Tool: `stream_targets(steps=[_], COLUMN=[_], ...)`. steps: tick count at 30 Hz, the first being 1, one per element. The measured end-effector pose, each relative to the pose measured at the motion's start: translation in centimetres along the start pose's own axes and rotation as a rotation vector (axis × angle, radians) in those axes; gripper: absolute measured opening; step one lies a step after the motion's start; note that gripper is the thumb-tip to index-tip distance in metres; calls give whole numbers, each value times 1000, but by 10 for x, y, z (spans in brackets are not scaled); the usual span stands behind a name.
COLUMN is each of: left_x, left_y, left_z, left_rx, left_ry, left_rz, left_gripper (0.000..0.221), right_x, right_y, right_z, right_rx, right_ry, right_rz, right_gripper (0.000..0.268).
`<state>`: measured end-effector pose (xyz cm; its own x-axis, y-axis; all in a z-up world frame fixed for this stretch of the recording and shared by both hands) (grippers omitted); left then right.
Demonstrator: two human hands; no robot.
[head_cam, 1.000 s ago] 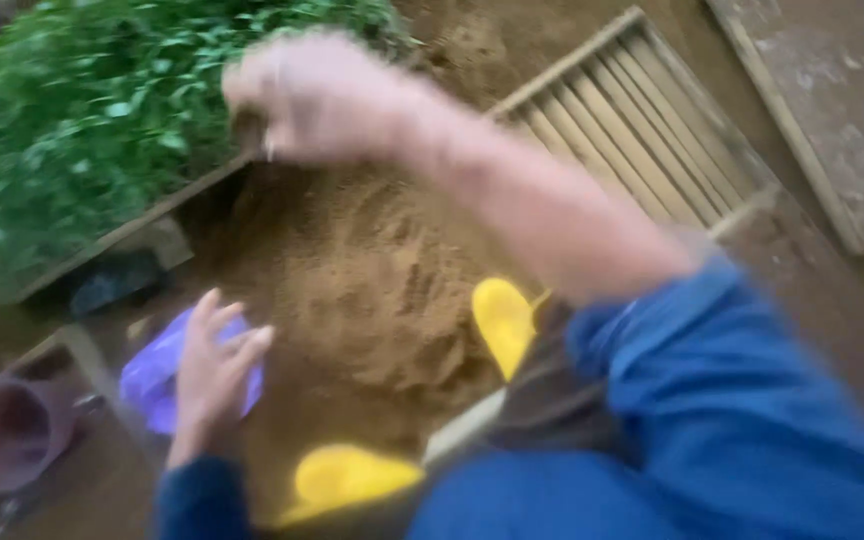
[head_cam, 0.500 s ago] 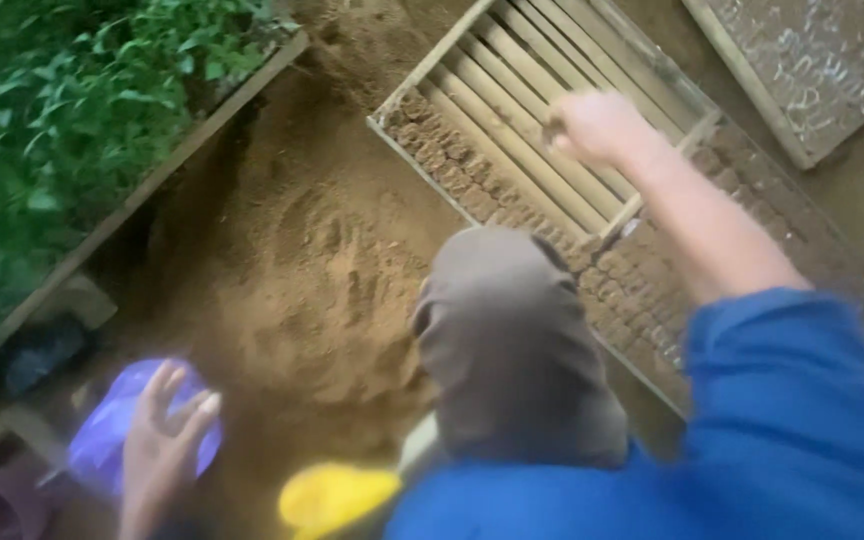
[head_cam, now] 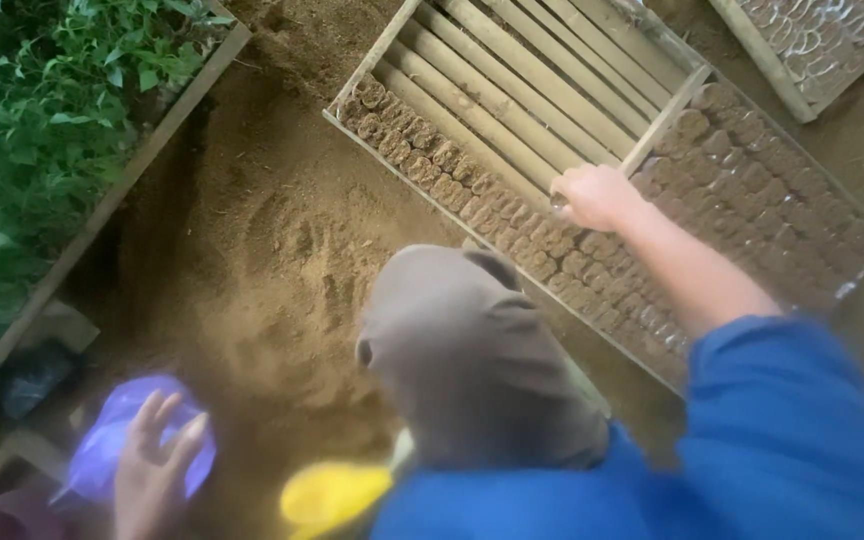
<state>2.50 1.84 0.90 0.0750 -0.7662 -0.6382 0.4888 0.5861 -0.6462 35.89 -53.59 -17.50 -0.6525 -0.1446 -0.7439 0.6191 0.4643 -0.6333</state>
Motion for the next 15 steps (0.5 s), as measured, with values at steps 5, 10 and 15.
stream_targets(steps=[5,10,15], left_x=[2,0,3], left_y=[-10,-19,-28], left_z=[16,23,36], left_rx=[-24,-2,-38], left_ry=[-23,32,73], left_rz=[18,49,40], left_gripper=[79,79,76], right_x=[10,2,11], right_y=[-11,-25,-28], right_z=[-5,-17,-14], right_rx=[-41,41,105], right_ry=[122,259,264], right_rz=[-17,-95,-162], right_gripper=[24,59,75])
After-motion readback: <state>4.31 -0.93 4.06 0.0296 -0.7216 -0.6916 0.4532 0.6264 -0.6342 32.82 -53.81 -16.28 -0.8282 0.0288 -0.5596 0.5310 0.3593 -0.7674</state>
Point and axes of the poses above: each hand's wrist, its own y-axis towards the middle knuckle, its own x-axis out of the palm, z = x × y, the point moved 2 cm from there along y, towards the middle knuckle, and after that the axes turned 10 degrees about y, right-handed, at the moved point
